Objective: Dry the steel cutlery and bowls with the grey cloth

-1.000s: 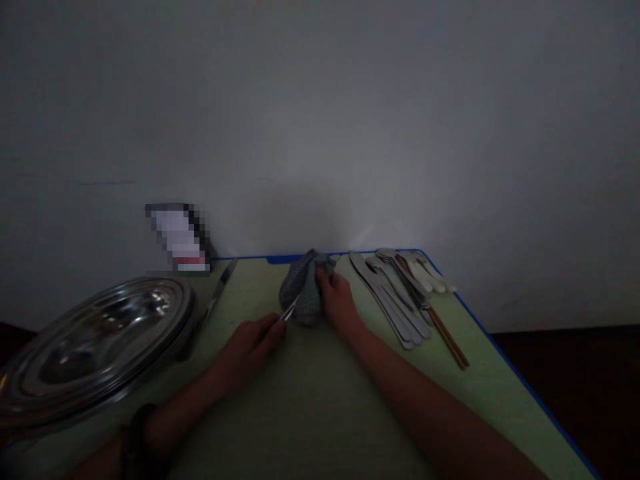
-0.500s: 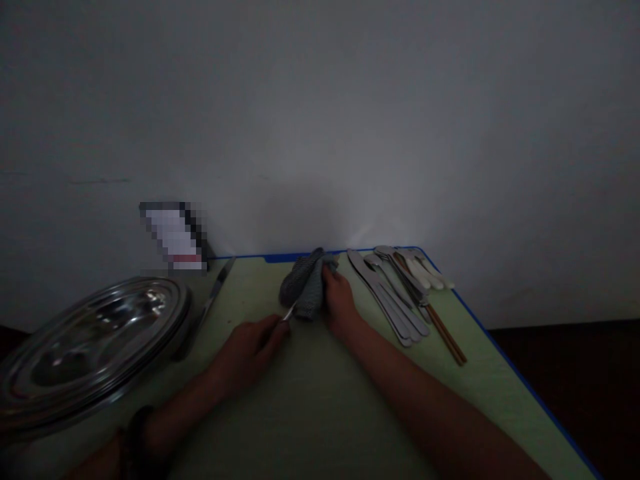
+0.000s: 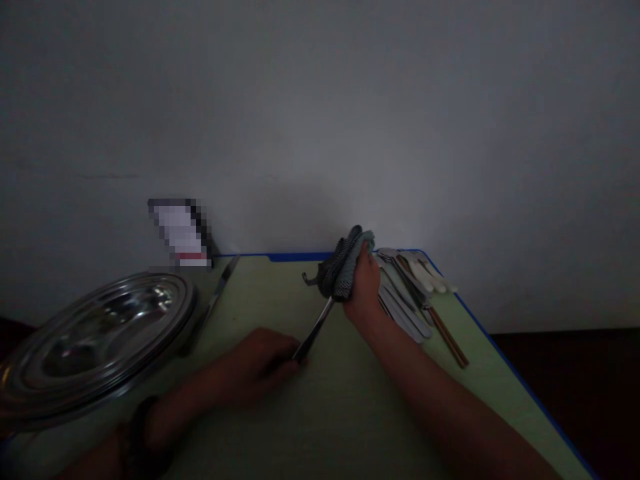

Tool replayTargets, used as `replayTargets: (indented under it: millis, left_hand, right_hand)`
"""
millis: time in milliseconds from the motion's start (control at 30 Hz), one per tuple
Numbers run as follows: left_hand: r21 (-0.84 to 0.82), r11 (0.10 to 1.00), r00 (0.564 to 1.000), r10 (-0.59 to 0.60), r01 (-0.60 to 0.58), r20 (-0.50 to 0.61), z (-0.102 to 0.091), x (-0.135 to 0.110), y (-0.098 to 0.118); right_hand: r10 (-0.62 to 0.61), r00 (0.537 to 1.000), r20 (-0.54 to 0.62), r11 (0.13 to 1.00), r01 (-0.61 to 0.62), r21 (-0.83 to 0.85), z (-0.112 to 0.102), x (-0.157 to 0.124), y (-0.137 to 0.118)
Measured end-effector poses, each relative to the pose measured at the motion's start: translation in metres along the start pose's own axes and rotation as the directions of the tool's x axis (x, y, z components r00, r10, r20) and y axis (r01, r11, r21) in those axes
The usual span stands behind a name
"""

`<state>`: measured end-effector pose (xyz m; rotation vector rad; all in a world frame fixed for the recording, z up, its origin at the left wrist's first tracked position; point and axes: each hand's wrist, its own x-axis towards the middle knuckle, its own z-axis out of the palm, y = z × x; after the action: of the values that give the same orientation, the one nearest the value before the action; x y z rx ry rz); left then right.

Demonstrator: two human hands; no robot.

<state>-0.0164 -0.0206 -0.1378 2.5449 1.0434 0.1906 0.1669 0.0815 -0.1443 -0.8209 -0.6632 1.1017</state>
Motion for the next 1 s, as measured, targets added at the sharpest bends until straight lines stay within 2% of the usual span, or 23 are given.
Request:
replayTargets:
  millis: [133, 233, 367, 467, 600, 700, 800, 867, 1000]
  left_hand:
    - [0.006, 0.999, 0.999, 0.031, -0.031, 0.008, 0.002, 0.0, 0.004]
    - [-0.024, 0.999, 0.999, 0.032, -0.032, 0.0, 0.004, -0.001, 0.001]
    - [-0.209, 0.977, 0.999, -0.048, 0.043, -0.02, 0.009, -0.001, -0.007]
    - [-0.337, 0.94, 0.997, -0.067, 0.051, -0.035, 0.012, 0.001, -0.009]
    - [-0.421, 0.905, 0.991, -0.105, 0.06, -0.083, 0.011, 0.005, -0.01]
    - [-0.47, 0.877, 0.98, -0.17, 0.101, -0.106, 0.01, 0.008, -0.012]
    - [-0.455, 0.882, 0.961, -0.223, 0.126, -0.166, 0.011, 0.009, -0.014]
    - [-0.394, 0.911, 0.958, -0.21, 0.119, -0.195, 0.013, 0.009, -0.015]
    - [-0.23, 0.966, 0.976, -0.159, 0.122, -0.15, 0.015, 0.007, -0.01]
  right_hand:
    - [-0.004, 0.987, -0.158, 1.0, -0.001, -0.031, 0.008, -0.001, -0.021]
    - [-0.034, 0.982, -0.188, 0.999, 0.028, -0.035, 0.01, 0.0, -0.03]
    - [-0.069, 0.995, -0.07, 0.995, 0.064, -0.071, 0.013, -0.01, -0.029]
    - [-0.039, 0.998, 0.05, 0.98, 0.048, -0.191, 0.017, -0.027, -0.019]
    - [-0.027, 0.987, 0.156, 0.889, 0.096, -0.448, 0.02, -0.051, 0.0]
    - [-0.01, 0.978, 0.21, 0.845, 0.12, -0.52, 0.019, -0.065, 0.012]
    - [0.041, 0.967, 0.252, 0.845, 0.101, -0.525, 0.018, -0.074, 0.021]
    - [0.059, 0.964, 0.259, 0.849, 0.088, -0.521, 0.017, -0.076, 0.023]
    - [0.041, 0.98, 0.196, 0.857, 0.066, -0.511, 0.016, -0.066, 0.017]
